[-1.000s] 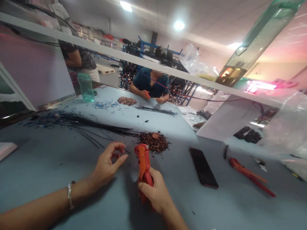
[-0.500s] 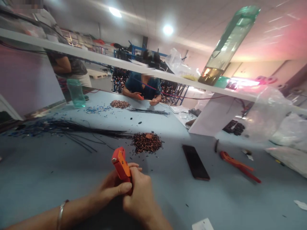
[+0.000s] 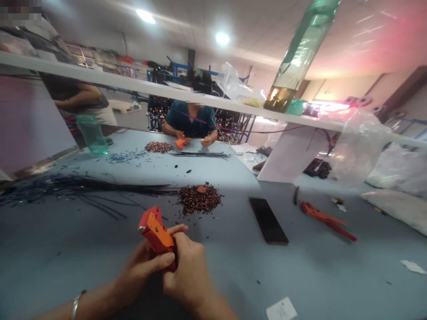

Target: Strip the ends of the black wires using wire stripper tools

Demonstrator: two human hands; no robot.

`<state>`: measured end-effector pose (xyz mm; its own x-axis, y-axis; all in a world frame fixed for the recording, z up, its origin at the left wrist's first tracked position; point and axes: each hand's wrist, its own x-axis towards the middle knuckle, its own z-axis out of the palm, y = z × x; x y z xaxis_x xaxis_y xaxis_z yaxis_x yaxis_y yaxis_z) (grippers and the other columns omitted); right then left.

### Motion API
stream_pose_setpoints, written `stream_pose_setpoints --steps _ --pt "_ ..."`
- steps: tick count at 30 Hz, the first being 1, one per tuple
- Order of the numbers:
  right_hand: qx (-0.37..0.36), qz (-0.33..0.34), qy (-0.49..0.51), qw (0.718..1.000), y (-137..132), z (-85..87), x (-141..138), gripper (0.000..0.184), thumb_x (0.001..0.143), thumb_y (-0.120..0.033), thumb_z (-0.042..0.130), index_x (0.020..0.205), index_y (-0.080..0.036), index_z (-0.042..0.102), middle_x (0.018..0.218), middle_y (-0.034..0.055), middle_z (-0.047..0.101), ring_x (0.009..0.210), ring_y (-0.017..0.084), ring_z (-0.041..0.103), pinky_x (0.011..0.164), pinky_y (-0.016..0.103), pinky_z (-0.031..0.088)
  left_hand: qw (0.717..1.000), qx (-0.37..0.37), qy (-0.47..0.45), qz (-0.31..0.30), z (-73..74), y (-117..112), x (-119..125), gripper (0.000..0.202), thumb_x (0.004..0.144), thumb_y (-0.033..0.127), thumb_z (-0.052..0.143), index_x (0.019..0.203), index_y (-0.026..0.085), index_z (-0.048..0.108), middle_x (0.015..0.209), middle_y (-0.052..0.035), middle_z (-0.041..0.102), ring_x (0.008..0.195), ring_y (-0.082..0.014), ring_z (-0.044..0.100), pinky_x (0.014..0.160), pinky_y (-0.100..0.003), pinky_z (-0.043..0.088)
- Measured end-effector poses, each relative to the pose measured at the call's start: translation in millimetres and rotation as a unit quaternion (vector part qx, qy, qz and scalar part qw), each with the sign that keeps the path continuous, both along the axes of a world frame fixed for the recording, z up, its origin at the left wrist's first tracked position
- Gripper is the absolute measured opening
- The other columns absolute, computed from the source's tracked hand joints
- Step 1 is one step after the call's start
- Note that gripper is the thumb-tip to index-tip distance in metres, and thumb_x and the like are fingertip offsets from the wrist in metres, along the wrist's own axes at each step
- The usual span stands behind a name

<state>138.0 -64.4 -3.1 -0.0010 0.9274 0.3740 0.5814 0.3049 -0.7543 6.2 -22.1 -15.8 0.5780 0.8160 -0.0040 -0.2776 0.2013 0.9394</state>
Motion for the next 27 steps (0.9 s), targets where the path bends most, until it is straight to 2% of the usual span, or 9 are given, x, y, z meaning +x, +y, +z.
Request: stream_pose_setpoints --steps 3,8,11,16,20,22,25,27 --pt "-0.018 -0.011 0.041 0.999 1.1 -2.2 -4.4 0.013 0.071 -0.021 0.048 0.083 -0.022 0.05 0.072 0.005 0.066 0.058 0.02 0.059 0.053 0.028 0.04 1.0 0.001 0.018 0.02 0.6 1.1 -1.4 0.051 0.073 0.033 0.079 0.122 0.024 0.068 0.112 -0.0077 0.073 0.105 -0.0314 0.064 0.097 -0.042 0.048" --pt "-0.021 0.013 0.051 0.998 2.3 -8.0 -7.7 0.026 0.07 -0.02 0.049 0.095 -0.02 0.053 0.088 0.0086 0.066 0.071 0.021 0.061 0.061 0.03 0.045 0.998 0.003 0.043 0.039 2.2 0.8 -3.7 0.054 0.07 0.038 0.08 0.121 0.025 0.069 0.127 -0.0104 0.067 0.12 -0.0357 0.056 0.107 -0.048 0.04" --pt "-0.034 0.007 0.046 0.998 5.4 -9.5 -8.9 0.024 0.067 -0.021 0.05 0.091 -0.02 0.051 0.085 0.0084 0.063 0.068 0.021 0.058 0.06 0.03 0.045 0.998 -0.002 0.047 0.039 0.8 0.9 -5.1 0.055 0.071 0.039 0.08 0.123 0.026 0.068 0.132 -0.0109 0.064 0.122 -0.036 0.055 0.108 -0.048 0.041" --pt "-0.033 0.001 0.055 0.998 10.2 -7.4 -9.9 0.015 0.07 -0.024 0.048 0.085 -0.02 0.05 0.079 0.0077 0.062 0.065 0.021 0.057 0.059 0.032 0.044 0.997 0.011 0.056 0.042 -1.2 1.4 -2.6 0.053 0.074 0.041 0.079 0.123 0.027 0.067 0.132 -0.0098 0.065 0.124 -0.0341 0.054 0.109 -0.045 0.04" --pt "-0.046 0.023 0.152 0.987 7.9 -2.8 0.5 0.011 0.074 -0.027 0.055 0.083 -0.02 0.053 0.074 0.0026 0.059 0.063 0.018 0.053 0.059 0.029 0.042 0.997 0.06 0.042 0.026 1.4 7.6 1.9 0.054 0.072 0.043 0.08 0.122 0.027 0.066 0.127 -0.009 0.067 0.114 -0.0316 0.062 0.102 -0.042 0.046" --pt "-0.111 0.034 0.252 0.961 5.5 -1.4 10.6 0.012 0.074 -0.028 0.062 0.079 -0.02 0.055 0.067 -0.0013 0.056 0.059 0.015 0.05 0.058 0.026 0.041 0.995 0.074 0.044 0.044 3.9 13.8 1.9 0.054 0.071 0.044 0.08 0.12 0.026 0.065 0.119 -0.0081 0.07 0.103 -0.0289 0.066 0.091 -0.038 0.052" --pt "-0.225 0.051 0.423 0.876 2.8 -3.0 24.5 0.025 0.067 -0.033 0.074 0.078 -0.018 0.057 0.058 -0.0048 0.052 0.051 0.012 0.047 0.05 0.024 0.04 0.984 0.089 0.079 0.132 7.3 23.5 -0.9 0.038 0.081 0.043 0.071 0.112 0.022 0.068 0.104 -0.006 0.072 0.092 -0.0224 0.065 0.086 -0.032 0.05" --pt "-0.258 0.062 0.488 0.831 1.7 -5.9 28.5 0.033 0.062 -0.033 0.078 0.082 -0.017 0.058 0.058 -0.0052 0.053 0.05 0.011 0.048 0.049 0.023 0.042 0.983 0.073 0.079 0.151 8.7 28.2 -2.6 0.038 0.083 0.043 0.067 0.114 0.02 0.066 0.1 -0.0051 0.071 0.084 -0.0191 0.063 0.081 -0.029 0.05"
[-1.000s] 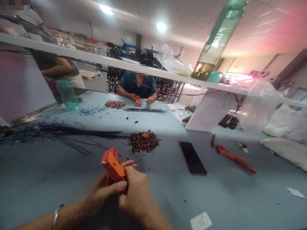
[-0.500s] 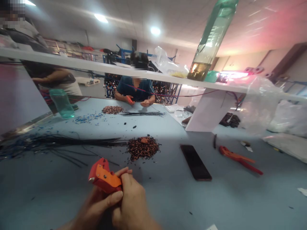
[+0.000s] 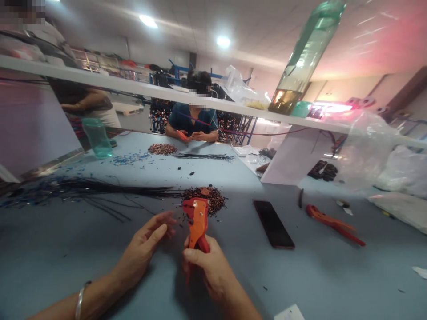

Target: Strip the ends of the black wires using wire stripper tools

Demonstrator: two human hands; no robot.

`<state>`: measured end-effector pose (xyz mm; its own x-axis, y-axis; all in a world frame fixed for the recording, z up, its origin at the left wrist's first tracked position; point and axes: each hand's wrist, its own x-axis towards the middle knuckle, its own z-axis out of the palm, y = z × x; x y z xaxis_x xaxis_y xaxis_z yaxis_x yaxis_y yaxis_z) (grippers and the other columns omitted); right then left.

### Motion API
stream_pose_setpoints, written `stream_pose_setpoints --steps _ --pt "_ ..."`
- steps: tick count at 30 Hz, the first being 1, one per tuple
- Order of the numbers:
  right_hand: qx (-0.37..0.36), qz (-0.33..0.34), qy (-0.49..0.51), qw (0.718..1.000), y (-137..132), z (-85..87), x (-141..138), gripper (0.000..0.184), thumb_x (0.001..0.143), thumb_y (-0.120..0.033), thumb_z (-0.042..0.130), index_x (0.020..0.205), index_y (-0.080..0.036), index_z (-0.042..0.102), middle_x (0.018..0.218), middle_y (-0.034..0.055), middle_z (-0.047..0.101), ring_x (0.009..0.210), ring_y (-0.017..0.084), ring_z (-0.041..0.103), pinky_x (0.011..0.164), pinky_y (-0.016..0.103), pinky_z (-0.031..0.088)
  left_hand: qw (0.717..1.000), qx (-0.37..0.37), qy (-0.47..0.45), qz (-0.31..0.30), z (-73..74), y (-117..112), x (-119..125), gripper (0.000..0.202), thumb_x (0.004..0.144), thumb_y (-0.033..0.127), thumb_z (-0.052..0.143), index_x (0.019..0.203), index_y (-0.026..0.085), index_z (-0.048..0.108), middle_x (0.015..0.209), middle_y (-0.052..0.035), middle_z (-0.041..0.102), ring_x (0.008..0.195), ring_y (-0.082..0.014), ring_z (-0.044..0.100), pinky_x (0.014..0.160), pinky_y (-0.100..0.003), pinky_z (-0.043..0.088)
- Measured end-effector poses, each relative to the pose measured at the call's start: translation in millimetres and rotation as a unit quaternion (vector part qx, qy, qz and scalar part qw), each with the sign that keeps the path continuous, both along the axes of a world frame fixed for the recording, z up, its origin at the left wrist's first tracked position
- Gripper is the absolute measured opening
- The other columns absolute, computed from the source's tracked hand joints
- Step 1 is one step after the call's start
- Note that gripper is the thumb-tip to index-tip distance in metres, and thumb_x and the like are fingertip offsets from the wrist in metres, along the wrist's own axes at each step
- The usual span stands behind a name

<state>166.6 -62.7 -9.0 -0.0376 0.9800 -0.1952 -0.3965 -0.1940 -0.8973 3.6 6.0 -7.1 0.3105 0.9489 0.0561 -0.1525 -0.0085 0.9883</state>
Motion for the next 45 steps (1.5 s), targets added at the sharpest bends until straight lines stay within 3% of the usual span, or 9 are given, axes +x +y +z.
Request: stream_pose_setpoints --steps 5,13,16,20,26,32,38,40,45 --pt "-0.031 0.037 0.015 0.999 -3.6 -7.3 -7.6 0.035 0.06 -0.031 0.081 0.081 -0.015 0.059 0.058 -0.0044 0.056 0.045 0.01 0.051 0.045 0.022 0.042 1.0 -0.014 -0.018 -0.012 2.1 6.6 -3.2 0.042 0.084 0.042 0.065 0.118 0.018 0.06 0.085 -0.0011 0.069 0.069 -0.0144 0.058 0.072 -0.027 0.047" --pt "-0.043 0.056 0.021 0.997 -6.4 -14.0 -12.1 0.036 0.057 -0.031 0.082 0.08 -0.015 0.06 0.054 -0.005 0.056 0.042 0.01 0.051 0.044 0.022 0.042 0.999 0.025 0.027 -0.011 2.3 14.8 -9.8 0.023 0.082 0.04 0.065 0.087 0.017 0.063 0.062 0.0047 0.06 0.052 -0.0114 0.051 0.056 -0.024 0.042" --pt "-0.052 0.062 0.017 0.997 -6.7 -14.1 -11.0 0.036 0.056 -0.031 0.082 0.08 -0.015 0.06 0.054 -0.0045 0.057 0.042 0.01 0.052 0.042 0.021 0.043 0.998 0.027 0.047 -0.013 3.0 15.4 -9.7 0.023 0.083 0.039 0.064 0.076 0.017 0.062 0.06 0.0045 0.058 0.051 -0.0105 0.05 0.056 -0.024 0.04" --pt "-0.059 0.077 0.018 0.995 -6.8 -14.1 -9.5 0.034 0.057 -0.029 0.081 0.08 -0.015 0.06 0.052 -0.0046 0.058 0.042 0.011 0.052 0.042 0.021 0.043 0.999 0.007 0.043 -0.019 3.4 15.9 -10.5 0.025 0.081 0.041 0.066 0.083 0.017 0.063 0.061 0.0044 0.06 0.051 -0.0108 0.05 0.056 -0.024 0.04" --pt "-0.068 0.087 0.02 0.994 -7.1 -13.6 -9.9 0.035 0.055 -0.028 0.082 0.079 -0.015 0.06 0.054 -0.0038 0.059 0.043 0.01 0.053 0.043 0.021 0.044 0.999 -0.003 0.041 -0.032 1.6 14.8 -12.1 0.031 0.087 0.046 0.058 0.074 0.018 0.059 0.059 0.0042 0.056 0.051 -0.0105 0.047 0.055 -0.023 0.037" --pt "-0.068 0.098 0.016 0.993 -8.1 -12.6 -13.9 0.033 0.056 -0.029 0.08 0.077 -0.015 0.059 0.052 -0.0041 0.058 0.042 0.01 0.052 0.043 0.022 0.043 0.988 0.066 0.142 0.001 0.9 9.1 -14.7 0.045 0.093 0.05 0.046 0.06 0.019 0.048 0.053 0.0051 0.045 0.051 -0.0116 0.041 0.052 -0.023 0.034" --pt "-0.082 0.087 0.002 0.993 -7.5 -8.5 -15.2 0.032 0.056 -0.028 0.079 0.076 -0.015 0.058 0.052 -0.004 0.057 0.044 0.01 0.052 0.046 0.022 0.042 0.991 0.047 0.126 -0.024 2.2 8.6 -13.3 0.041 0.09 0.052 0.047 0.065 0.019 0.05 0.057 0.0056 0.046 0.049 -0.0107 0.04 0.05 -0.022 0.035" --pt "-0.085 0.08 -0.016 0.993 -7.0 -7.8 -17.2 0.032 0.057 -0.032 0.078 0.076 -0.016 0.057 0.05 -0.0045 0.056 0.042 0.009 0.051 0.045 0.021 0.041 0.992 0.03 0.123 -0.013 1.1 9.2 -12.0 0.04 0.087 0.054 0.051 0.067 0.019 0.051 0.056 0.0064 0.044 0.046 -0.0101 0.038 0.046 -0.021 0.032" --pt "-0.049 0.081 -0.044 0.995 -7.3 -10.1 -22.3 0.05 0.06 -0.061 0.076 0.073 -0.019 0.052 0.044 -0.0074 0.051 0.035 0.008 0.044 0.036 0.02 0.036 0.995 0.021 0.101 0.009 -0.8 8.8 -7.0 0.04 0.085 0.053 0.055 0.065 0.019 0.052 0.055 0.0063 0.045 0.046 -0.0096 0.037 0.045 -0.02 0.031"
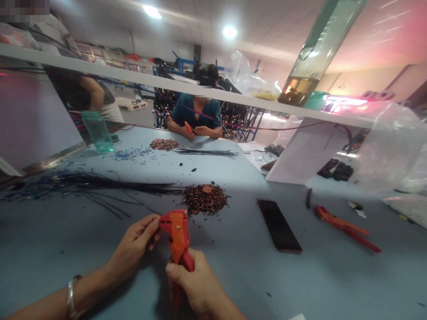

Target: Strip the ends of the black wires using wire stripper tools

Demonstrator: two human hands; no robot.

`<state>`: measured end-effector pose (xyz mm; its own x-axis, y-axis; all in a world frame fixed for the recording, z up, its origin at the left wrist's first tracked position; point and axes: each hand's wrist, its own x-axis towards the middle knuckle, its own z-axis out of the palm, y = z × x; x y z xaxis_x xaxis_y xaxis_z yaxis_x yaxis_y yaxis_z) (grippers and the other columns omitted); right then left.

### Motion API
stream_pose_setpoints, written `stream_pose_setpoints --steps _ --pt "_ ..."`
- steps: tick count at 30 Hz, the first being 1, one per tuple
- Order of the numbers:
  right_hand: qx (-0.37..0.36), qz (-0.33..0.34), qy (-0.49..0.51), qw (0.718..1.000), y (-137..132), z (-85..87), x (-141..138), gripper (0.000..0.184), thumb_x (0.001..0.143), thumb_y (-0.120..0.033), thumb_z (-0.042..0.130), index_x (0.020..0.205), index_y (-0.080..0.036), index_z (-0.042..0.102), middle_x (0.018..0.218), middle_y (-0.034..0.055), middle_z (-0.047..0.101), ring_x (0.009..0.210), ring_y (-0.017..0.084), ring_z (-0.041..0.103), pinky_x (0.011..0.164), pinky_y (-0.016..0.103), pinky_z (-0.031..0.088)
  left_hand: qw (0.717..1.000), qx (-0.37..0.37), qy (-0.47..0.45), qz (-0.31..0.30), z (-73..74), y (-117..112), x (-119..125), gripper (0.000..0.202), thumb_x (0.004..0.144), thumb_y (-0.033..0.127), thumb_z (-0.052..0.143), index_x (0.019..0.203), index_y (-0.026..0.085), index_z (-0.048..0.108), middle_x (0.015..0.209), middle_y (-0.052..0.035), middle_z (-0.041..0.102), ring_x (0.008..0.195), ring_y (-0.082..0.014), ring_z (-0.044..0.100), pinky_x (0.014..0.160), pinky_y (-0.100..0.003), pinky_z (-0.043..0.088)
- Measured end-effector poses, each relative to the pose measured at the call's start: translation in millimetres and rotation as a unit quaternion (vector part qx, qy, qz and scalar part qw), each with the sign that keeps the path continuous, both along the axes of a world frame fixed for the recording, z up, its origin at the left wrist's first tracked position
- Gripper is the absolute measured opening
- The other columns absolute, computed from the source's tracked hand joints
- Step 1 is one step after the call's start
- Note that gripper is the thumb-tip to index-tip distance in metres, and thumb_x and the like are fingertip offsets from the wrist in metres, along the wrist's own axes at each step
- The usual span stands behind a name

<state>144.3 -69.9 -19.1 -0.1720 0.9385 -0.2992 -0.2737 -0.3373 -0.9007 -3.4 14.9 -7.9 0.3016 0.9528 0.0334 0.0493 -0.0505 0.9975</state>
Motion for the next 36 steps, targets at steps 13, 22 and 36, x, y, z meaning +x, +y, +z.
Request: stream_pose_setpoints --steps 13,22,36 --pt "0.035 0.02 -0.032 0.999 -2.4 -6.8 1.9 0.056 0.066 -0.071 0.069 0.069 -0.019 0.05 0.044 -0.0069 0.049 0.035 0.007 0.043 0.038 0.02 0.036 0.999 -0.018 -0.044 -0.011 -0.8 -1.1 2.6 0.046 0.084 0.059 0.056 0.062 0.019 0.05 0.054 0.006 0.044 0.045 -0.0098 0.036 0.043 -0.02 0.03" --pt "0.037 0.005 -0.047 0.998 -7.5 -7.3 0.6 0.054 0.069 -0.07 0.067 0.071 -0.018 0.05 0.043 -0.0063 0.05 0.035 0.008 0.043 0.037 0.02 0.035 0.999 -0.008 -0.044 -0.026 2.3 -4.5 3.0 0.045 0.087 0.058 0.053 0.063 0.019 0.049 0.055 0.0058 0.045 0.048 -0.0105 0.037 0.046 -0.021 0.031" --pt "0.031 -0.028 -0.076 0.996 -8.2 -5.6 -7.6 0.054 0.067 -0.069 0.068 0.068 -0.019 0.05 0.042 -0.007 0.048 0.034 0.008 0.043 0.035 0.02 0.036 0.999 -0.005 -0.039 -0.015 -2.5 -4.4 4.3 0.043 0.091 0.054 0.049 0.065 0.02 0.047 0.056 0.005 0.046 0.049 -0.0112 0.04 0.048 -0.023 0.034"
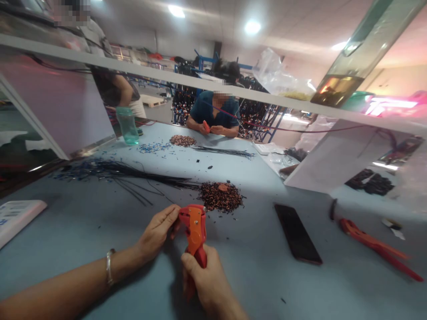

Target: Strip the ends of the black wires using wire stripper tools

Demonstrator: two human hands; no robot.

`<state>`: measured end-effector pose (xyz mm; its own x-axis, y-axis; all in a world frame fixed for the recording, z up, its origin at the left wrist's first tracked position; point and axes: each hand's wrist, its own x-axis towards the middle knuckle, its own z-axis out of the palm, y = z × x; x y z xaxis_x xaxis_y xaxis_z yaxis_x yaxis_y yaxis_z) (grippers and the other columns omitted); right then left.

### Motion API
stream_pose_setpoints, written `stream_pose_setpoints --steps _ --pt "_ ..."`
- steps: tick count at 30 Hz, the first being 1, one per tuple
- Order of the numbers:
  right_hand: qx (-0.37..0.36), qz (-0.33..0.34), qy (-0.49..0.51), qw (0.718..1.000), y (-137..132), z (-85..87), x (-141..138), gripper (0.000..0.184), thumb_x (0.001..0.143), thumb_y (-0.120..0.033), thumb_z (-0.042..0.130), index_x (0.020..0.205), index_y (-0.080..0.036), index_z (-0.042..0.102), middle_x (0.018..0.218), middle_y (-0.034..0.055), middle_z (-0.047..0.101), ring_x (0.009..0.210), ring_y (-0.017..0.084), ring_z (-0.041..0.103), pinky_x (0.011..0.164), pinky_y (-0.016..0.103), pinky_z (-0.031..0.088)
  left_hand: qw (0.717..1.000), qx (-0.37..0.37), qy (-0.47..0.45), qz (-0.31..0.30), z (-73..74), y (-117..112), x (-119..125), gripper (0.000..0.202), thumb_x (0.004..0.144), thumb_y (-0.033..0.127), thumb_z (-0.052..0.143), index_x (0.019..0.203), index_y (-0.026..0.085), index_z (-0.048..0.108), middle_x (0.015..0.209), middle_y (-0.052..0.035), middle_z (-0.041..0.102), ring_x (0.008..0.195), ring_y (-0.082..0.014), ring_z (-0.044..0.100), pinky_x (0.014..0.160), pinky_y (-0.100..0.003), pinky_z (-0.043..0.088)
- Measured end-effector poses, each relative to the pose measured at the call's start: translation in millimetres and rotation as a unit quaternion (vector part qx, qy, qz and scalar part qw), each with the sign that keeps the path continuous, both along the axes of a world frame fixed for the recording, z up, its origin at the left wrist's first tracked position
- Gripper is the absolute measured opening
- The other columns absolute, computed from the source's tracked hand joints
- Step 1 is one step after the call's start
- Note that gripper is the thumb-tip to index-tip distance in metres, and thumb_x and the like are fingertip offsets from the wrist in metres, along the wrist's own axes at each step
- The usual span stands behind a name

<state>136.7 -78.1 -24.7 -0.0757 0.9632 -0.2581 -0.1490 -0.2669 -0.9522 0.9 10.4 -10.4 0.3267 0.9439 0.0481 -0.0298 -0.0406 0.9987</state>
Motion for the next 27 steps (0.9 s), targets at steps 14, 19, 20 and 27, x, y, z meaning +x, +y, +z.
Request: stream_pose_setpoints --steps 14,19,20,27 --pt "-0.002 0.013 0.029 0.999 0.9 7.2 2.7 0.043 0.073 -0.057 0.07 0.07 -0.017 0.052 0.047 -0.0045 0.053 0.04 0.01 0.048 0.041 0.022 0.038 1.0 -0.027 0.002 0.01 -0.6 3.8 -2.0 0.041 0.085 0.054 0.056 0.065 0.019 0.049 0.055 0.0055 0.046 0.046 -0.0098 0.039 0.044 -0.021 0.032" --pt "-0.032 -0.013 0.106 0.994 2.0 7.8 7.3 0.041 0.068 -0.05 0.076 0.077 -0.017 0.054 0.054 -0.0044 0.055 0.044 0.011 0.051 0.043 0.023 0.043 0.998 -0.046 -0.015 0.029 0.5 5.2 -1.8 0.038 0.085 0.052 0.056 0.067 0.019 0.053 0.056 0.0052 0.045 0.047 -0.0102 0.039 0.043 -0.019 0.033" --pt "-0.045 -0.025 0.128 0.99 2.6 8.3 9.1 0.041 0.067 -0.048 0.078 0.079 -0.017 0.055 0.056 -0.0041 0.056 0.045 0.011 0.052 0.044 0.024 0.045 0.998 -0.048 -0.019 0.031 0.3 5.3 -1.8 0.038 0.085 0.052 0.055 0.067 0.019 0.053 0.056 0.0052 0.045 0.047 -0.0102 0.039 0.042 -0.019 0.033" --pt "-0.08 -0.034 0.185 0.979 2.3 12.9 15.1 0.039 0.063 -0.035 0.08 0.087 -0.015 0.057 0.065 -0.0015 0.061 0.053 0.013 0.058 0.052 0.026 0.048 0.998 -0.052 -0.03 0.033 -0.1 5.4 -0.6 0.035 0.085 0.049 0.057 0.069 0.018 0.055 0.058 0.0054 0.047 0.046 -0.009 0.038 0.042 -0.019 0.031"
